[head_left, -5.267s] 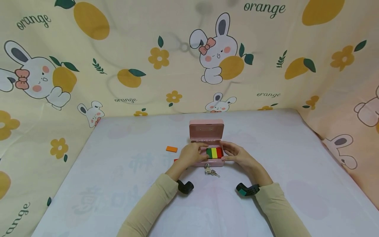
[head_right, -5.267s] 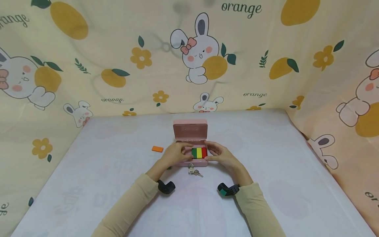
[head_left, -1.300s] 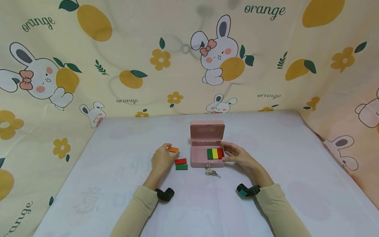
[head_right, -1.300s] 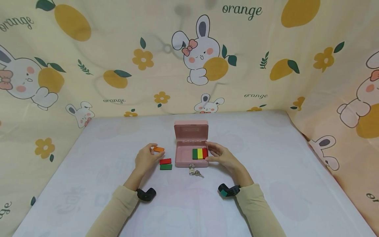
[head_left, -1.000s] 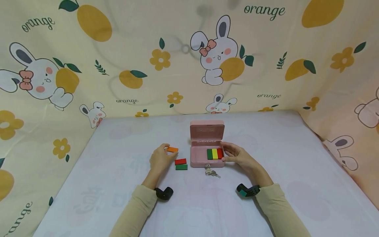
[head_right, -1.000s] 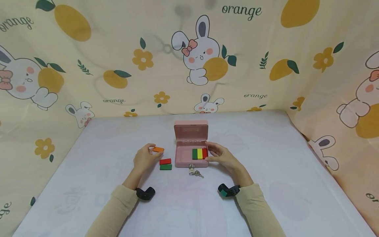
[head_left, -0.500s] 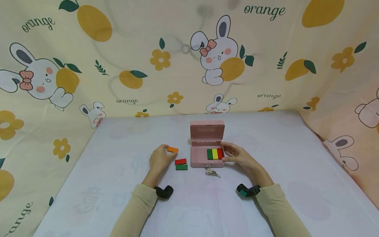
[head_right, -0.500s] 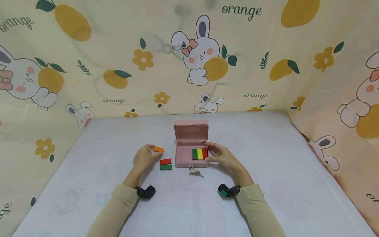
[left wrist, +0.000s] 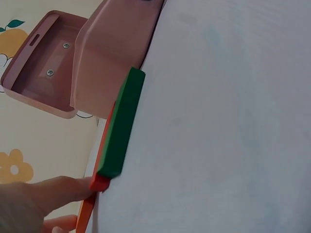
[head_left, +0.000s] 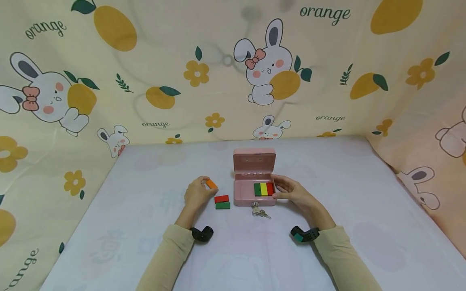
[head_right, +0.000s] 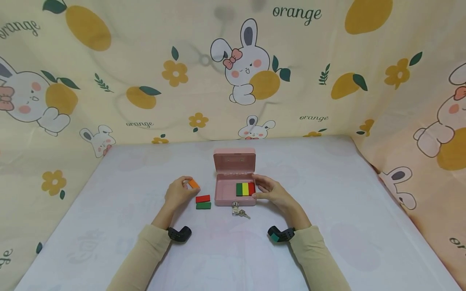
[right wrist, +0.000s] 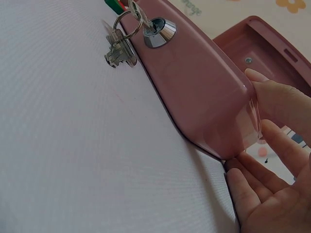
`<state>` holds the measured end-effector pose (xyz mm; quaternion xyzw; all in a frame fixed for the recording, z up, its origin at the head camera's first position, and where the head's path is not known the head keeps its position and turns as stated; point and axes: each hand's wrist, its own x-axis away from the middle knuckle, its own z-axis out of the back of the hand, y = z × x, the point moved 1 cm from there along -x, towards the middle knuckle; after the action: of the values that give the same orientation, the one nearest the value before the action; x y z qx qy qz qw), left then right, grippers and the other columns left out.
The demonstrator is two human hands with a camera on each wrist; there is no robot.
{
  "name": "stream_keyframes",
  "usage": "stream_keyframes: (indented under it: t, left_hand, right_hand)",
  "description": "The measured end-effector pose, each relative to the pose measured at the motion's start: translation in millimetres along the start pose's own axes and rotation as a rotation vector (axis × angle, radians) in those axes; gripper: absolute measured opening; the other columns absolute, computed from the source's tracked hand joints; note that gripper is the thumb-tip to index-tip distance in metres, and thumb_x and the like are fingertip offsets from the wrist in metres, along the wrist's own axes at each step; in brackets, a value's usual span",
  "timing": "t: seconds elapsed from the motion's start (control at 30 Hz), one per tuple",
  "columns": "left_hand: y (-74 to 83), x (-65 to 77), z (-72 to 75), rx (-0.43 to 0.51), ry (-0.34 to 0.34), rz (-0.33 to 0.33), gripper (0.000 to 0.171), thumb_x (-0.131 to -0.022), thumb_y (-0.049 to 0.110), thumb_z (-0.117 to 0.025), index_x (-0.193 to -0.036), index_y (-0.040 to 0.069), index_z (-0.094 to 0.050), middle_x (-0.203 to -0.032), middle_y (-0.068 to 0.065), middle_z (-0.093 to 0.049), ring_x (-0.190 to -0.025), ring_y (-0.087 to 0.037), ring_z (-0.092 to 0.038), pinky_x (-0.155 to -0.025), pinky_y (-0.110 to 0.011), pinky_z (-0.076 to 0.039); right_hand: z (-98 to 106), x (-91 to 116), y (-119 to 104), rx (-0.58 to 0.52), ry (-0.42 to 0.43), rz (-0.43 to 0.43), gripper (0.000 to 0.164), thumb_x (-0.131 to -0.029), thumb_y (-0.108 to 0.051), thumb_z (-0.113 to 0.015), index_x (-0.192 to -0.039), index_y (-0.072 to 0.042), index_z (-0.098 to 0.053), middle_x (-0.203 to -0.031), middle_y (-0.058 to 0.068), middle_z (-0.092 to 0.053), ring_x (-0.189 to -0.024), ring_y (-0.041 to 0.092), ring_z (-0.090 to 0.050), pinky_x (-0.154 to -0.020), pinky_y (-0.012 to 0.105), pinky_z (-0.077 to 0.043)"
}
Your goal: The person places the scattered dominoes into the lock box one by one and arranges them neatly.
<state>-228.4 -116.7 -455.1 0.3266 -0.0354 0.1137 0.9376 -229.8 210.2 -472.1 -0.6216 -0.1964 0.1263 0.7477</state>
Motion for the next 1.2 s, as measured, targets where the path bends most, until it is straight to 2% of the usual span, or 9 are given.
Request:
stream_keyframes:
  t: [0.27,0.57,0.7,0.87,1.2]
  left_hand:
    - [-1.4,0.7,1.9,0.009,-0.009,0.02,0.055,-0.078,0.036,-0.077,-0.125,0.012,-0.061,-0.115,-0.016,-0.068,-0.095,-0.027,-0.063,-0.066,-0.027,-0.045]
    - [-1.4,2.1,4.9,0.041,0.008,0.005,0.053,-0.078,0.034,-0.078,-0.122,0.009,-0.064,-0.109,-0.016,-0.068,-0.09,-0.024,-0.061,-0.061,-0.024,-0.041]
    - [-1.8,1.8,5.0,0.053,0.01,0.002,0.052,-0.078,0.034,-0.077,-0.122,0.009,-0.064,-0.096,-0.012,-0.066,-0.08,-0.021,-0.056,-0.057,-0.022,-0.035]
    - [-2.4,1.5,6.1,0.083,0.005,-0.011,0.051,-0.078,0.031,-0.077,-0.122,0.009,-0.064,-0.072,-0.002,-0.046,-0.066,-0.015,-0.042,-0.053,-0.023,-0.026]
    - [-3.5,2.2,5.3,0.132,-0.005,-0.063,0.049,-0.078,0.027,-0.078,-0.122,0.01,-0.065,-0.064,0.001,-0.038,-0.057,-0.014,-0.035,-0.051,-0.024,-0.023]
  right_hand:
    - [0.1,1.6,-2.2,0.012,0.007,0.003,0.072,-0.088,-0.01,-0.068,-0.149,-0.001,-0.03,-0.157,0.022,-0.026,-0.148,0.04,-0.022,-0.111,0.032,-0.028]
    - [-0.1,1.1,-0.5,-0.006,0.007,-0.002,0.071,-0.088,-0.009,-0.067,-0.149,-0.003,-0.031,-0.158,0.02,-0.027,-0.148,0.038,-0.023,-0.112,0.033,-0.027]
    - [-0.1,0.9,0.0,-0.014,0.007,-0.008,0.073,-0.087,-0.01,-0.068,-0.149,-0.003,-0.03,-0.158,0.019,-0.026,-0.149,0.038,-0.022,-0.112,0.033,-0.027]
    - [0.0,1.0,-0.1,-0.013,0.005,-0.012,0.073,-0.087,-0.011,-0.069,-0.149,-0.003,-0.03,-0.159,0.019,-0.025,-0.149,0.038,-0.022,-0.113,0.035,-0.025]
    - [0.2,0.6,-0.1,0.005,0.014,-0.014,0.07,-0.088,-0.011,-0.067,-0.149,-0.005,-0.032,-0.158,0.018,-0.027,-0.149,0.039,-0.022,-0.112,0.038,-0.026]
